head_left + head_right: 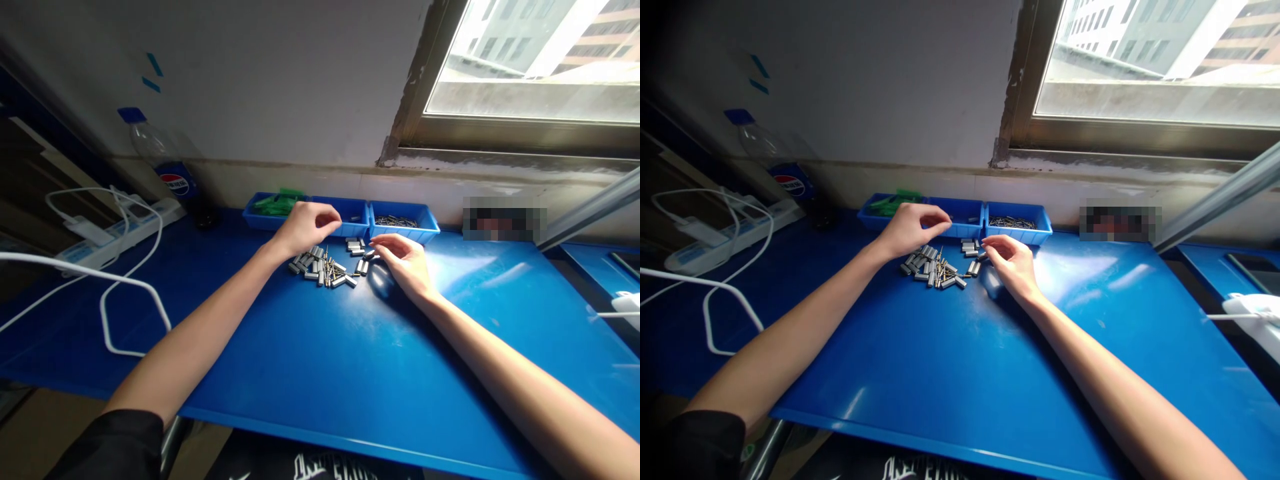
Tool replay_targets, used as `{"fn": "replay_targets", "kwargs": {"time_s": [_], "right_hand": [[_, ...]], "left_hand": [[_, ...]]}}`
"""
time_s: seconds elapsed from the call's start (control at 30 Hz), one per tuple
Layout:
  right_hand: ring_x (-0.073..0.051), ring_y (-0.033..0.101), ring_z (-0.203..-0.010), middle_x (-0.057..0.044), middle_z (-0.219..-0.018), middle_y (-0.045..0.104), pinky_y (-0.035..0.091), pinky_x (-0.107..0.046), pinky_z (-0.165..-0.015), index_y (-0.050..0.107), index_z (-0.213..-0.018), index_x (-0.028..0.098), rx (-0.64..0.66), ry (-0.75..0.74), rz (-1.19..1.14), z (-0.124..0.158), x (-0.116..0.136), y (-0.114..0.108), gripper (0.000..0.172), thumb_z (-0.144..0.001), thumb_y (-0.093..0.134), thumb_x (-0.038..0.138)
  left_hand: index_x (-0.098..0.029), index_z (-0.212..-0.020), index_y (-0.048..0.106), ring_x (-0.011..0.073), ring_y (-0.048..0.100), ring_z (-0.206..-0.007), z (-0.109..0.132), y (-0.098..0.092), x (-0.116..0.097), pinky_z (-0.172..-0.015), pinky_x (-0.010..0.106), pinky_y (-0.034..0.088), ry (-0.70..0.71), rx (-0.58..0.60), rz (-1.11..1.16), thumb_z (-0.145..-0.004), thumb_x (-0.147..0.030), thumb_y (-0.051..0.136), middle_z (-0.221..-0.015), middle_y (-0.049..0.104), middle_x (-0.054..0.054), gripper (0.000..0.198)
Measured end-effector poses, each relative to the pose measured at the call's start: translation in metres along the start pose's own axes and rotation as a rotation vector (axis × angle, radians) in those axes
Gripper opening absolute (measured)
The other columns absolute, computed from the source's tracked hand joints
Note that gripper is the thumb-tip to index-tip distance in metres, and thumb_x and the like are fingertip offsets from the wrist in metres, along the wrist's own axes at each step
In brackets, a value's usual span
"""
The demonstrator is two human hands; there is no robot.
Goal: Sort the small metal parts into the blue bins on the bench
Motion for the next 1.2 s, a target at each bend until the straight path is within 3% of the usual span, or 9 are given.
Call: {"fn": "replay_targets", "kwargs": {"time_s": [0.07,0.13,0.23,0.33,0.47,0.7,0.8,0.97,1.2], "right_hand": [[-0.026,0.076,-0.095,-0.008,-0.104,0.081,0.061,-0.044,-0.095,0.078,-0.097,0.023,0.002,-0.019,0.018,0.0,-0.002,0.0,0.02,-0.085,0.076,0.039],[-0.026,0.076,-0.095,-0.008,-0.104,0.081,0.061,-0.043,-0.093,0.078,-0.098,0.023,0.015,-0.019,0.017,0.0,-0.003,0.0,0.021,-0.085,0.076,0.04],[-0.026,0.076,-0.095,-0.008,-0.106,0.08,0.062,-0.042,-0.09,0.078,-0.1,0.022,0.033,-0.001,0.004,0.0,-0.003,0.001,0.022,-0.086,0.075,0.039],[-0.025,0.076,-0.094,-0.008,-0.106,0.08,0.061,-0.041,-0.089,0.078,-0.1,0.022,0.044,-0.003,-0.001,0.001,-0.001,0.001,0.021,-0.086,0.075,0.037],[-0.025,0.075,-0.094,-0.008,-0.106,0.08,0.061,-0.041,-0.088,0.078,-0.098,0.021,0.048,-0.011,-0.007,0.0,0.0,0.0,0.022,-0.086,0.074,0.038],[-0.025,0.076,-0.089,-0.008,-0.101,0.08,0.062,-0.042,-0.089,0.079,-0.098,0.022,0.055,0.004,-0.036,0.0,0.0,0.001,0.024,-0.084,0.077,0.041],[-0.024,0.076,-0.086,-0.007,-0.1,0.081,0.063,-0.041,-0.087,0.078,-0.098,0.022,0.065,0.008,-0.068,0.002,0.004,0.002,0.024,-0.084,0.078,0.042],[-0.022,0.075,-0.081,-0.005,-0.094,0.081,0.063,-0.037,-0.081,0.077,-0.105,0.023,0.156,0.03,-0.11,0.007,0.011,0.002,0.032,-0.083,0.082,0.045],[-0.022,0.076,-0.079,-0.007,-0.097,0.082,0.063,-0.04,-0.081,0.076,-0.118,0.022,0.268,0.045,-0.205,0.009,0.011,0.002,0.047,-0.08,0.088,0.047]], "left_hand": [[-0.018,-0.092,0.083,0.0203,0.075,-0.083,0.004,-0.002,-0.006,-0.078,0.027,0.058,0.03,0.271,-0.133,-0.08,-0.026,0.076,-0.093,0.081,0.006,0.015],[-0.02,-0.098,0.084,0.0203,0.074,-0.083,0.007,-0.002,-0.008,-0.071,0.024,0.054,0.025,0.463,-0.266,-0.076,-0.022,0.077,-0.094,0.081,0.006,0.023],[-0.021,-0.106,0.083,0.02,0.073,-0.085,0.009,-0.003,-0.011,-0.07,0.023,0.052,0.033,0.558,-0.387,-0.076,-0.018,0.072,-0.103,0.08,0.007,0.032],[-0.021,-0.104,0.082,0.0205,0.071,-0.089,0.009,-0.01,-0.014,-0.073,0.023,0.051,0.048,0.527,-0.39,-0.071,-0.013,0.069,-0.106,0.079,0.006,0.037],[-0.023,-0.089,0.08,0.02,0.067,-0.078,0.012,-0.018,-0.011,-0.063,0.023,0.046,-0.011,0.531,-0.396,-0.056,-0.005,0.07,-0.092,0.077,0.004,0.039],[-0.021,-0.074,0.075,0.0151,0.057,-0.054,0.012,-0.014,-0.001,-0.049,0.024,0.037,-0.074,0.544,-0.321,-0.053,0.0,0.062,-0.068,0.069,0.001,0.033],[-0.019,-0.081,0.077,0.0156,0.063,-0.062,0.009,-0.015,-0.011,-0.052,0.022,0.042,-0.017,0.493,-0.244,-0.058,-0.002,0.062,-0.073,0.071,0.002,0.032],[-0.016,-0.091,0.077,0.0173,0.072,-0.081,0.007,-0.012,-0.034,-0.074,0.025,0.056,0.117,0.406,-0.001,-0.071,-0.005,0.062,-0.089,0.077,0.005,0.026],[-0.017,-0.101,0.067,0.0155,0.074,-0.08,0.011,0.002,-0.035,-0.077,0.025,0.06,0.124,0.385,0.128,-0.076,-0.013,0.074,-0.089,0.076,0.003,0.026]]}}
Point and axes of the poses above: each hand's wrist, its own z-axis away from the middle knuckle, its own y-axis out of the palm, x = y × z, the point moved 2 cm from there along -z, towards the middle knuckle
